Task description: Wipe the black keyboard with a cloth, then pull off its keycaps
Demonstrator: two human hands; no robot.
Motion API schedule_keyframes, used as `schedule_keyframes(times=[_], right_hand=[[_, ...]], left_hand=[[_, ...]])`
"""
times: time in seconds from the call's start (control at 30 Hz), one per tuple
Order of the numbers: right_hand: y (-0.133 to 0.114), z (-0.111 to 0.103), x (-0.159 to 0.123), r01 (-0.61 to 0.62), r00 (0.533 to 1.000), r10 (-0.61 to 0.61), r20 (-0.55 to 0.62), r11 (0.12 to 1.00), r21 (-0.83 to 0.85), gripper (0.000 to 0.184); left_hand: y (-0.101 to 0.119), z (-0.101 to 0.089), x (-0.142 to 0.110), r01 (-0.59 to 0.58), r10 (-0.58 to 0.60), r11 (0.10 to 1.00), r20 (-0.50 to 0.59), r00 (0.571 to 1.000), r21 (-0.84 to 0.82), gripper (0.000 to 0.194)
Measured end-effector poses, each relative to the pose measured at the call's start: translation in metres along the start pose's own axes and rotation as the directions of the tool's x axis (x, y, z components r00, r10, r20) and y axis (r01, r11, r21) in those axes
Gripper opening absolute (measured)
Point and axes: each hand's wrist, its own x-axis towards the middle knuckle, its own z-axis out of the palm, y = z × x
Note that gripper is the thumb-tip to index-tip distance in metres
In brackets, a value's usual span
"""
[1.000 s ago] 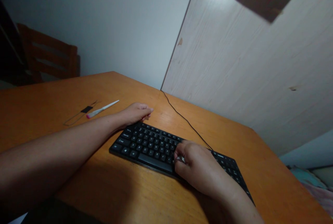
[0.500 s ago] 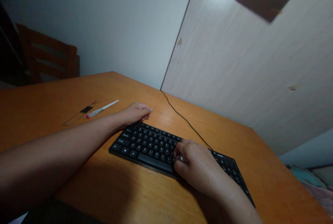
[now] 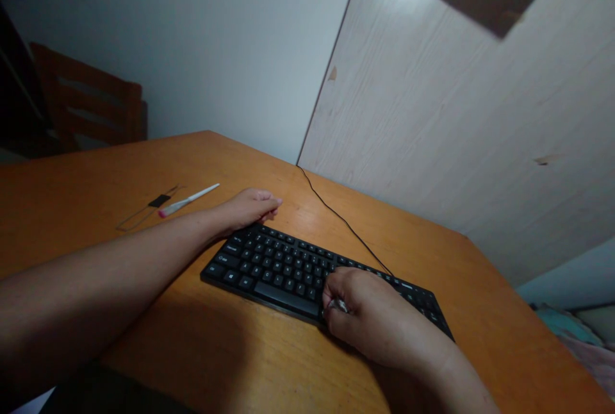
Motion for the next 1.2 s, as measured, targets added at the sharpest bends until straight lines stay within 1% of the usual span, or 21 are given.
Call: schedule_keyframes(times=[0.1, 0.23, 0.33, 0.5, 0.57, 0.67, 0.8, 0.87, 0.97, 1.1, 1.2], right_hand=[[-0.002, 0.002, 0.003, 0.02, 1.0, -0.022, -0.022, 0.998, -0.063, 0.02], [-0.002, 0.001, 0.003, 0.013, 1.0, -0.014, -0.018, 0.997, -0.077, 0.021], [0.003, -0.002, 0.0, -0.014, 1.0, 0.015, 0.005, 0.999, -0.043, 0.019], [0.018, -0.01, -0.004, -0.125, 0.992, 0.125, -0.009, 0.99, 0.06, 0.014], [0.02, -0.009, -0.003, -0.146, 0.989, 0.146, 0.011, 0.985, 0.089, 0.014], [0.017, -0.005, 0.001, -0.107, 0.994, 0.106, 0.02, 0.992, 0.071, 0.016], [0.015, -0.001, 0.005, -0.057, 0.998, 0.058, -0.035, 0.998, 0.029, 0.017], [0.017, -0.001, 0.005, -0.079, 0.996, 0.082, -0.033, 0.995, 0.068, 0.014], [0.022, -0.002, 0.004, -0.128, 0.991, 0.134, -0.014, 0.97, 0.207, 0.007], [0.025, 0.004, 0.009, -0.142, 0.978, 0.187, -0.091, 0.92, 0.365, 0.011], [0.025, 0.01, 0.018, -0.136, 0.964, 0.217, -0.151, 0.897, 0.421, 0.013]], left_hand=[[-0.002, 0.0, 0.002, -0.003, 0.003, 1.0, 0.003, 1.0, -0.001, 0.03], [-0.005, -0.001, 0.004, -0.004, 0.004, 1.0, 0.008, 1.0, 0.0, 0.03], [-0.005, -0.001, 0.004, -0.005, 0.005, 1.0, 0.013, 1.0, -0.003, 0.031], [-0.002, -0.001, 0.001, -0.005, 0.005, 1.0, 0.016, 1.0, -0.005, 0.032], [-0.001, 0.0, 0.0, -0.006, 0.006, 1.0, 0.01, 1.0, -0.007, 0.031], [-0.001, 0.0, 0.0, -0.005, 0.005, 1.0, 0.005, 1.0, -0.011, 0.03], [-0.002, -0.001, 0.001, -0.002, 0.003, 1.0, 0.01, 1.0, -0.009, 0.031], [-0.003, -0.001, 0.001, -0.005, 0.005, 1.0, 0.01, 1.0, -0.007, 0.031], [-0.004, 0.0, 0.002, -0.01, 0.01, 1.0, 0.008, 1.0, -0.005, 0.032], [-0.007, 0.0, 0.004, -0.023, 0.023, 1.0, 0.012, 1.0, -0.01, 0.033], [-0.009, 0.001, 0.005, -0.024, 0.024, 1.0, 0.004, 1.0, -0.008, 0.032]])
